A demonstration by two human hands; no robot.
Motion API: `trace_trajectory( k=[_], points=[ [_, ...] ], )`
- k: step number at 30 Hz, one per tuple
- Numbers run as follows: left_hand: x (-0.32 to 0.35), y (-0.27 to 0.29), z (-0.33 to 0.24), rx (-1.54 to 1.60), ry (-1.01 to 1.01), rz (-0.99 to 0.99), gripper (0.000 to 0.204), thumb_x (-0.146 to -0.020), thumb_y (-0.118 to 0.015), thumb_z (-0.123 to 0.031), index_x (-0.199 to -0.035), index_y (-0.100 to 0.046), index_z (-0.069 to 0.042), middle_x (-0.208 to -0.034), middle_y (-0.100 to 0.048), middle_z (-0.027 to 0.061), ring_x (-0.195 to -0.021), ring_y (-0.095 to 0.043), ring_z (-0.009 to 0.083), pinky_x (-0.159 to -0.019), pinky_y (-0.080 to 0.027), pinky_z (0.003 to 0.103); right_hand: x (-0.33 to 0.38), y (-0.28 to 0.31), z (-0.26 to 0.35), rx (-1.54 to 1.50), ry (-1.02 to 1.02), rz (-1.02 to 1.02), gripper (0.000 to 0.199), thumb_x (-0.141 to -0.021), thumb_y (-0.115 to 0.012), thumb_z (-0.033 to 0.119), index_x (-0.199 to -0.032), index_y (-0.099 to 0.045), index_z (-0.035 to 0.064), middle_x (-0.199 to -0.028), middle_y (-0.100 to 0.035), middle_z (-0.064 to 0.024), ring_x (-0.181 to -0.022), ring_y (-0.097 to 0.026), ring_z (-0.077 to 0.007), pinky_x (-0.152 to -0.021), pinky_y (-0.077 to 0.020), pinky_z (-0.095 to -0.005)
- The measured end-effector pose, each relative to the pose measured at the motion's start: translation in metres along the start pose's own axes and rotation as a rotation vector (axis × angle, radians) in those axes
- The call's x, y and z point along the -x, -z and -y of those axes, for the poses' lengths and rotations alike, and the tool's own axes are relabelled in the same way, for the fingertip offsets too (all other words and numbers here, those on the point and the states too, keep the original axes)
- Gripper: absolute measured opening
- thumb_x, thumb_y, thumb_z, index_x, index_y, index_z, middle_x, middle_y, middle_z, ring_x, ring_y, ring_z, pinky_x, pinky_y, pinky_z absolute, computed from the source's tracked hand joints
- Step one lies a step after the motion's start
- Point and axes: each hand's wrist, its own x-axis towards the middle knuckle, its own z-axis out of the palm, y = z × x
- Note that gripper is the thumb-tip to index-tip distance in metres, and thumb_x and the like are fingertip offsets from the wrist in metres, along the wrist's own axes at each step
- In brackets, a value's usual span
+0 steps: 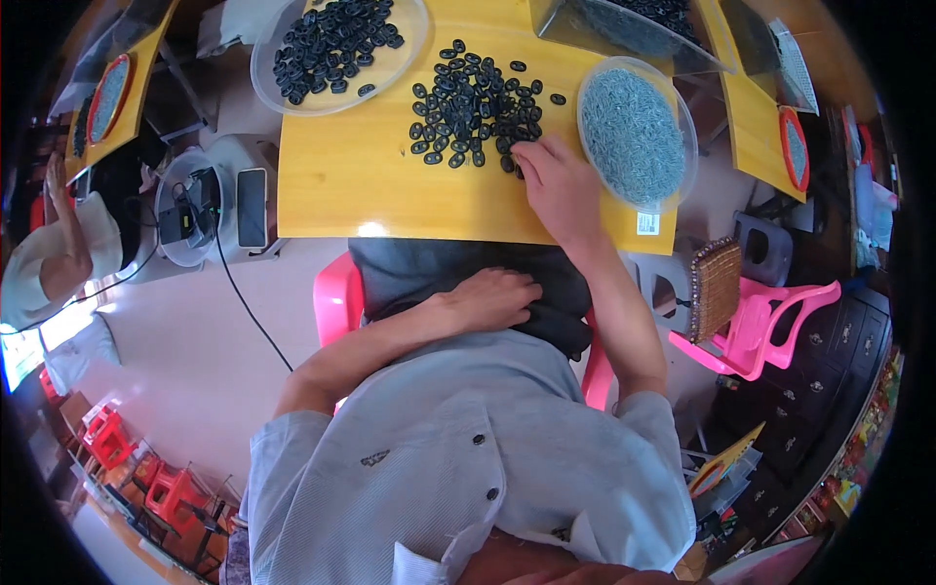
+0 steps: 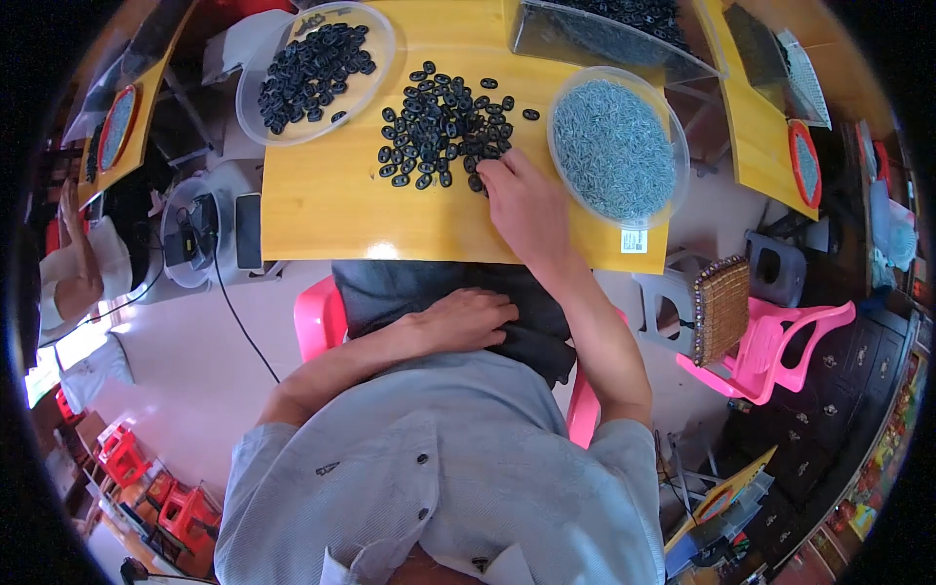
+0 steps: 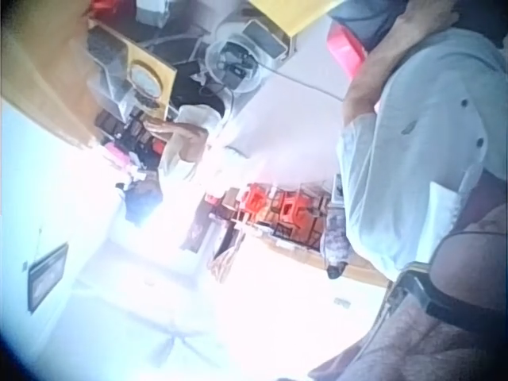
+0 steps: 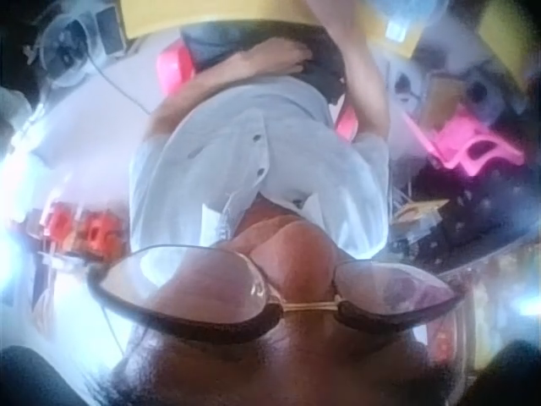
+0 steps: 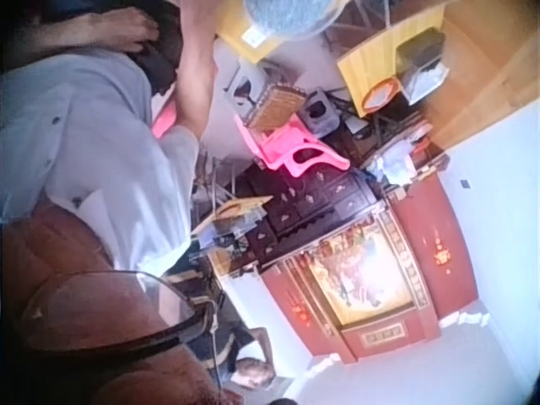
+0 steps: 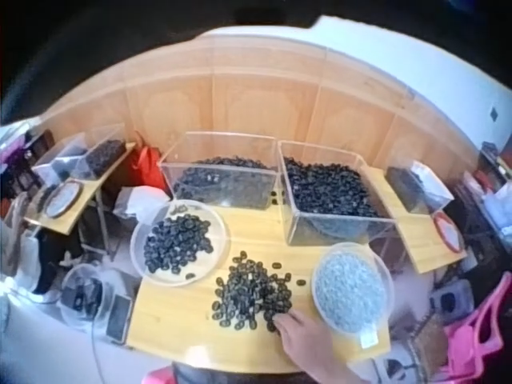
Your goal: The person assembles components by picking up plastic parts and small pins from the table and fitting the pins into the plastic parts by hand.
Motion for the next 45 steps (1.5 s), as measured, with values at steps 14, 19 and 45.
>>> trace_trajectory(
  k=[14, 19, 45],
  points=[
    [0.012, 0.034, -0.003, 0.344, 0.037, -0.348, 0.027, -0.078, -0.065, -0.01, -0.103, -0.064, 0.002, -0.091, -0.067, 0.0186, -0.086, -0.067, 0.033, -0.079, -0.053, 0.041, -0.031, 0.008, 0.011, 0.097, -0.103, 0.269, 0.015, -0.082, -0.069, 0.013, -0.097, -0.068, 0.0082, -0.089, -0.065, -0.0084, -0.08, -0.065, -0.033, -0.069, -0.0516, -0.0422],
    [0.011, 0.038, -0.006, 0.473, 0.068, -0.385, 0.026, -0.08, -0.064, -0.006, -0.103, -0.063, 0.004, -0.083, -0.066, 0.0157, -0.076, -0.066, 0.0248, -0.073, -0.052, 0.036, -0.028, 0.008, 0.004, 0.041, -0.198, 0.288, 0.015, -0.08, -0.07, 0.012, -0.093, -0.067, 0.0047, -0.088, -0.067, -0.0118, -0.079, -0.065, -0.033, -0.069, -0.0509, -0.0408],
    [0.008, 0.038, 0.009, 1.12, 0.184, -0.622, 0.012, -0.095, -0.059, -0.008, -0.099, -0.066, 0.0, -0.083, -0.07, 0.0089, -0.069, -0.065, 0.0119, -0.063, -0.052, 0.024, 0.082, 0.042, 0.013, -1.039, -0.519, 0.221, 0.01, -0.084, -0.071, 0.003, -0.092, -0.065, -0.0008, -0.077, -0.064, -0.0014, -0.062, -0.057, -0.006, -0.055, -0.0442, -0.02]
  ],
)
